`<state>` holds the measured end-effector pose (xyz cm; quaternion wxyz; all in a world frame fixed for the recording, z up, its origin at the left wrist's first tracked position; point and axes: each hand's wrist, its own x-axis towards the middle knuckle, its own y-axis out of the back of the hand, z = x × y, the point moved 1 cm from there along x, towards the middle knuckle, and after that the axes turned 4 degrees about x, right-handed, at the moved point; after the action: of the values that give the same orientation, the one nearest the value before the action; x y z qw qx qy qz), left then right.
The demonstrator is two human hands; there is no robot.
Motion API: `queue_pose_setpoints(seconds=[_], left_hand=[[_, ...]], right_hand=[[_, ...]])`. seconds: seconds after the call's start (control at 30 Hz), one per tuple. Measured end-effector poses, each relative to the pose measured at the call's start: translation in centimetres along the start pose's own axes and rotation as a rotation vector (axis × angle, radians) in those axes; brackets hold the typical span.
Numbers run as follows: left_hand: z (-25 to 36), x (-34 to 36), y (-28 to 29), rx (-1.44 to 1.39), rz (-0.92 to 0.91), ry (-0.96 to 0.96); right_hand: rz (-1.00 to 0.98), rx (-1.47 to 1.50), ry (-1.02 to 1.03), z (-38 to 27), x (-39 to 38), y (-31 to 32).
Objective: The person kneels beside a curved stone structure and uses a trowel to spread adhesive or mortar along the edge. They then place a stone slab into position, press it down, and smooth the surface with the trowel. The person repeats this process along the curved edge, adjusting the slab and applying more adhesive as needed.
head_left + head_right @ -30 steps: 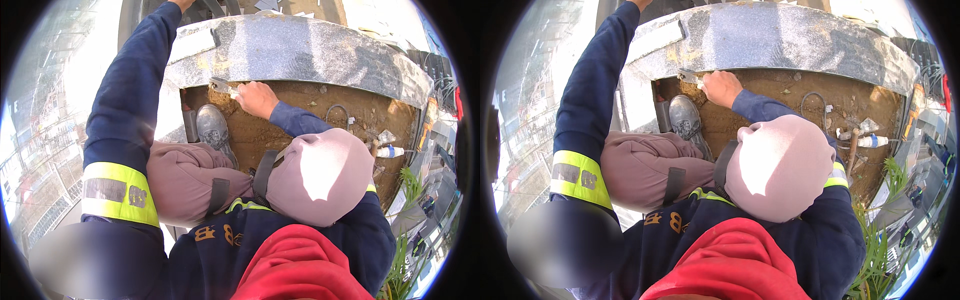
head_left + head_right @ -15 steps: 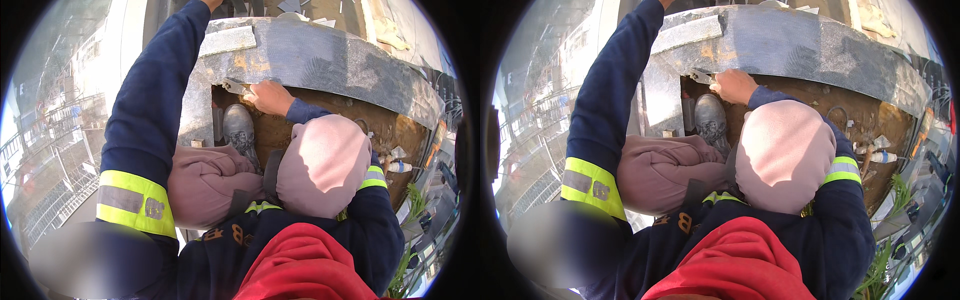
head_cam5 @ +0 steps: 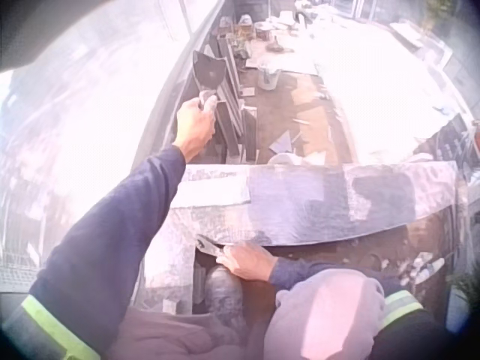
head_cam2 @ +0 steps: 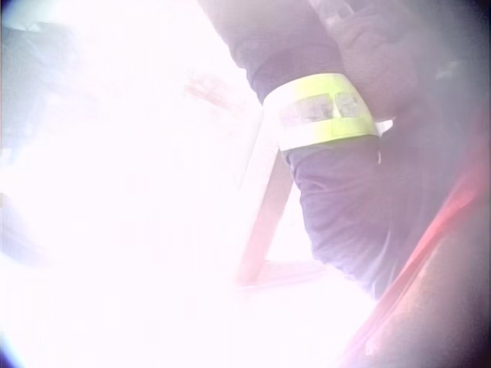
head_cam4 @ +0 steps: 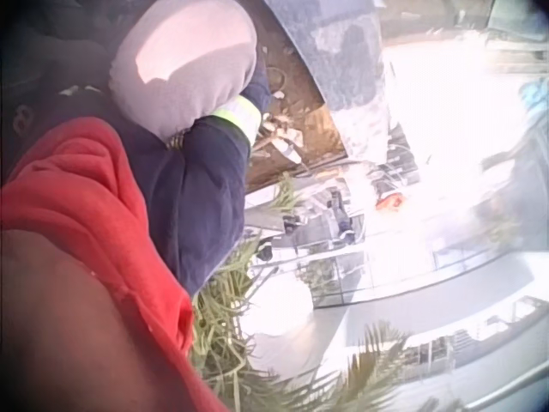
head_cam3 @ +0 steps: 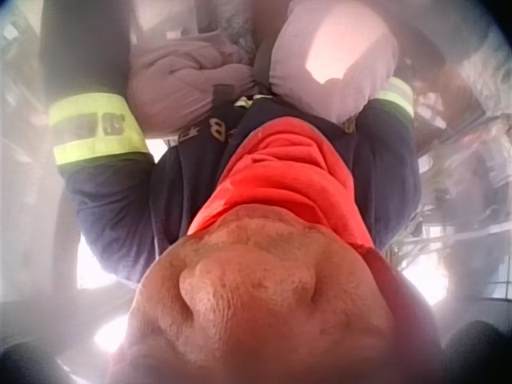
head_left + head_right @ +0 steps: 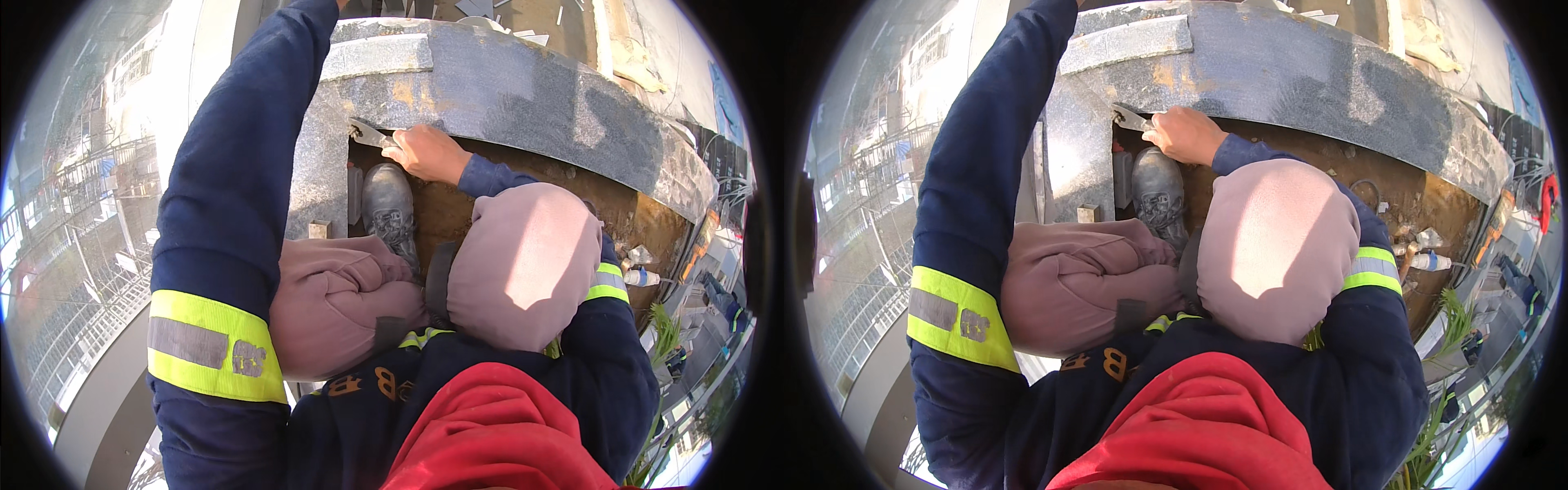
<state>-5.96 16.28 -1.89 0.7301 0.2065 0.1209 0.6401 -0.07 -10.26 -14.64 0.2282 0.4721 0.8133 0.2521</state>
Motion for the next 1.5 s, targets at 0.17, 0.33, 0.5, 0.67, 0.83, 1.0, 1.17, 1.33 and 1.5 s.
queue_pose_setpoints(seconds=[0.17, 0.33, 0.5, 0.67, 0.83, 1.0, 1.17, 1.33, 1.5], left_hand=[[1.7, 1.4, 0.5, 0.172, 0.052, -0.214], [2.4, -0.4, 5.6, 0.657, 0.104, -0.324], [-3.2, -13.8, 8.6, 0.387, 0.113, -0.245], [-13.1, -29.7, 9.7, 0.742, 0.381, 0.139], [-16.8, -34.1, 10.1, 0.958, 0.545, 0.318], [-10.9, -29.5, 6.9, 1.088, -0.115, -0.379], [-9.7, -21.9, 4.1, 1.151, -0.681, -0.623], [-8.0, -19.6, 0.9, 1.209, -0.882, -0.749], [-7.6, -20.9, -0.1, 1.162, -0.813, -0.731]], right_hand=[[0.109, -0.050, 0.164, 2.4, -5.2, 5.3], [0.260, 0.026, -0.082, 5.5, -12.3, 13.4], [0.336, -0.417, -0.217, 11.9, -18.0, 19.2], [0.361, -0.486, -0.304, 16.3, -19.5, 19.5], [0.561, -0.543, -0.150, 17.0, -19.9, 18.3], [0.441, -0.573, 0.007, 9.6, -19.5, 15.9], [0.228, -0.578, 0.128, 7.4, -13.7, 12.2], [0.071, -0.809, 0.016, 7.9, -10.4, 9.9], [0.037, -0.781, -0.034, 6.9, -10.5, 9.4]])
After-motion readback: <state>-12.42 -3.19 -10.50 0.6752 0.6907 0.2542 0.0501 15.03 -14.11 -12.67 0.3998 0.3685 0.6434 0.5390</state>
